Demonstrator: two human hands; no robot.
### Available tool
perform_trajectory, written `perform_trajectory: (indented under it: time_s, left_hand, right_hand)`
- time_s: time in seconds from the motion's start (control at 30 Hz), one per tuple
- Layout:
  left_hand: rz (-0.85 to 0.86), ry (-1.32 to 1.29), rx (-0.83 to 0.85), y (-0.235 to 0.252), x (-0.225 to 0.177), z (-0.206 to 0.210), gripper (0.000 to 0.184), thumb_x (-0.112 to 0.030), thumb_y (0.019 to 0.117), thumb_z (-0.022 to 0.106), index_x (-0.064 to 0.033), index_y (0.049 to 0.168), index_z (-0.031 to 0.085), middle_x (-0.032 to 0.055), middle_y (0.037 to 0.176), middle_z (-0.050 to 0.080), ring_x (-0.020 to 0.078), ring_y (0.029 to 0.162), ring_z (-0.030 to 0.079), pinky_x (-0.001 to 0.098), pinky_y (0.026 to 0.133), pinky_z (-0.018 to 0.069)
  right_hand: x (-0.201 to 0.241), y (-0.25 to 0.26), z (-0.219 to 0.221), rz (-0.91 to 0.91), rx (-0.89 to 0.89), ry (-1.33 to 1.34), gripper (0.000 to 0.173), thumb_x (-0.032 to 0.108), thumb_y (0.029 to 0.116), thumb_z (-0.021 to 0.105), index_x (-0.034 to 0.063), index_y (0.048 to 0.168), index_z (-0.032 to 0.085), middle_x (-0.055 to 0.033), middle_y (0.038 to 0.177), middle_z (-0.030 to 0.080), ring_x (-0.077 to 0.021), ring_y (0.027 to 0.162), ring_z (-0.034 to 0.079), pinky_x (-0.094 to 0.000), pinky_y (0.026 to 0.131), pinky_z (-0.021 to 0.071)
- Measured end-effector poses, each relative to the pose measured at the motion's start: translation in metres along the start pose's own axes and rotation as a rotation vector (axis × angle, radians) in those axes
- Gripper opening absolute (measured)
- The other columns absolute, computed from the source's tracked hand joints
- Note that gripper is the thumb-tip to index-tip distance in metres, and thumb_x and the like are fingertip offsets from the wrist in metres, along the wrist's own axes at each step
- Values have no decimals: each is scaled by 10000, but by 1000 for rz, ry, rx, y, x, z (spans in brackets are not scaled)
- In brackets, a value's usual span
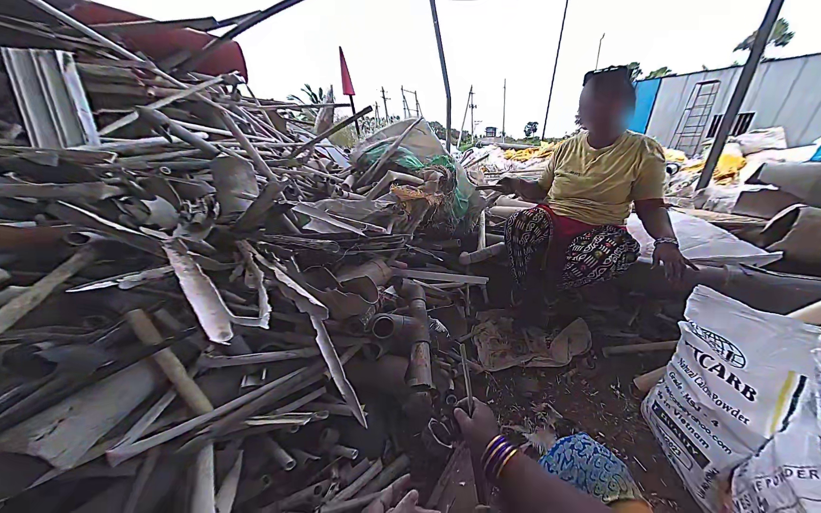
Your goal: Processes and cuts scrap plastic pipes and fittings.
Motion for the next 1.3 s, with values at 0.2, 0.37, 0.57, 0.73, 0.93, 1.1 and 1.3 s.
perform_trajectory:
  time_s: [0.2,0.37,0.57,0.73,0.93,1.1,1.3]
  left_hand:
    - [-34,-17,-20,5,6,3,433,-150,1013,649,47,1391,577,254,1230,673,285,1087,665,456,1007,490]
    - [-39,-11,-18,9,0,3,377,-154,1027,629,40,1351,614,232,1212,688,283,1092,666,463,1010,486]
    - [-67,-130,-128,18,8,3,294,-187,1060,577,39,1222,675,136,1008,699,159,877,644,379,873,513]
    - [-272,-629,-336,30,23,1,540,-434,1112,403,24,1180,680,157,1045,714,222,900,677,416,802,550]
    - [-431,-1001,-350,24,-5,-6,472,-453,1053,534,-35,1267,580,147,1053,645,229,855,656,368,685,565]
    - [-403,-1093,-289,29,-7,-7,476,-398,1068,525,-38,1380,511,178,1201,613,258,972,657,389,757,577]
    - [-384,-1170,-258,32,-11,-7,402,-290,1080,527,-32,1387,495,188,1208,613,262,950,682,376,742,597]
  right_hand:
    - [5,10,-16,-21,38,-131,325,149,941,730,-5,1221,670,-220,1132,679,-324,1039,652,-506,948,500]
    - [31,25,-91,1,-144,-263,285,176,995,659,-13,1207,667,-219,1152,673,-331,1084,644,-503,980,486]
    - [19,44,-147,191,-219,-512,300,104,1008,542,-27,1256,649,-241,1290,647,-362,1230,619,-535,1043,468]
    - [-8,60,-168,340,-413,-554,352,166,998,597,-27,1289,638,-251,1367,606,-370,1313,574,-524,1075,462]
    - [-19,60,-177,306,-630,-467,573,299,1019,630,-32,1463,484,-288,1424,560,-394,1374,522,-514,1131,408]
    - [-21,65,-183,294,-605,-599,506,208,1037,540,-23,1482,475,-313,1569,374,-412,1469,391,-493,1175,364]
    - [-15,55,-186,332,-575,-639,446,169,1000,576,-37,1395,547,-276,1434,555,-366,1374,525,-506,1119,413]
Point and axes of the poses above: each hand's wrist, its own y-axis towards the middle knuckle, its own z-axis out of the palm, x = y × z, the point moved 3 cm from there along y, towards the middle knuckle
